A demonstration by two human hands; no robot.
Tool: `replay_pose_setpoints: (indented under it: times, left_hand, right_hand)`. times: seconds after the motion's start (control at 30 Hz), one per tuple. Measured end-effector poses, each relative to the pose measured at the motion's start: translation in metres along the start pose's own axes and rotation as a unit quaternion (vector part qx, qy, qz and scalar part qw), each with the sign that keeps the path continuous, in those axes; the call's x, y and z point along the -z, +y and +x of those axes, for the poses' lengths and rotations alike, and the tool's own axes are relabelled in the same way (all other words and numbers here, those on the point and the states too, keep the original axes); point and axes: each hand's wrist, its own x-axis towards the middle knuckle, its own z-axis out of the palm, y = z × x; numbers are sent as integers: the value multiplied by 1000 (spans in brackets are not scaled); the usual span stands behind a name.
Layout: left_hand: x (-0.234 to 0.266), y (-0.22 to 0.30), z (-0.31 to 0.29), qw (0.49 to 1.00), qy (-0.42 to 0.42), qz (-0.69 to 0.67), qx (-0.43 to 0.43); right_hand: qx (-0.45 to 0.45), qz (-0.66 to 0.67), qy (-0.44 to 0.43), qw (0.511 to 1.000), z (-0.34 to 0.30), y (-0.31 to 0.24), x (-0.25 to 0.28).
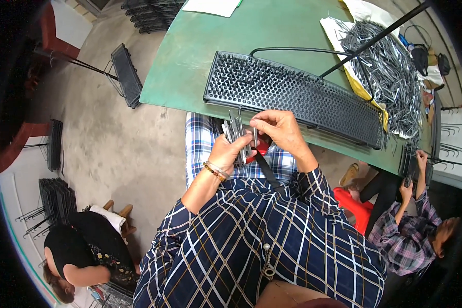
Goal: Inserting small metal pins into a perforated tray for assembly.
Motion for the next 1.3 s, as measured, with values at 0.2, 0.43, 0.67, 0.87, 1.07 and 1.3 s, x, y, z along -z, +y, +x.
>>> replay_pose_setpoints:
  times: [0.2, 0.43, 0.67, 0.87, 1.07, 1.3]
  left_hand:
    - [-11, 0, -2, 999, 6, -11, 30]
    - [-8, -8, 7, 1000, 6, 10, 15]
    - [-19, 2, 5, 999, 25, -10, 41]
    - [-37, 5, 14, 996, -17, 0, 92]
    - [-36, 4, 24, 996, -21, -10, 85]
    - [-30, -3, 24, 995, -12, -33, 92]
  right_hand:
    - [16, 19, 24, 999, -3, -1, 0]
    - [30, -40, 11, 999, -5, 2, 14]
    - [106, -63, 125, 984, 3, -12, 36]
    - [166, -85, 202, 961, 37, -12, 55]
    - [254, -214, 231, 914, 59, 6, 53]
    - [242, -231, 232, 913, 55, 6, 48]
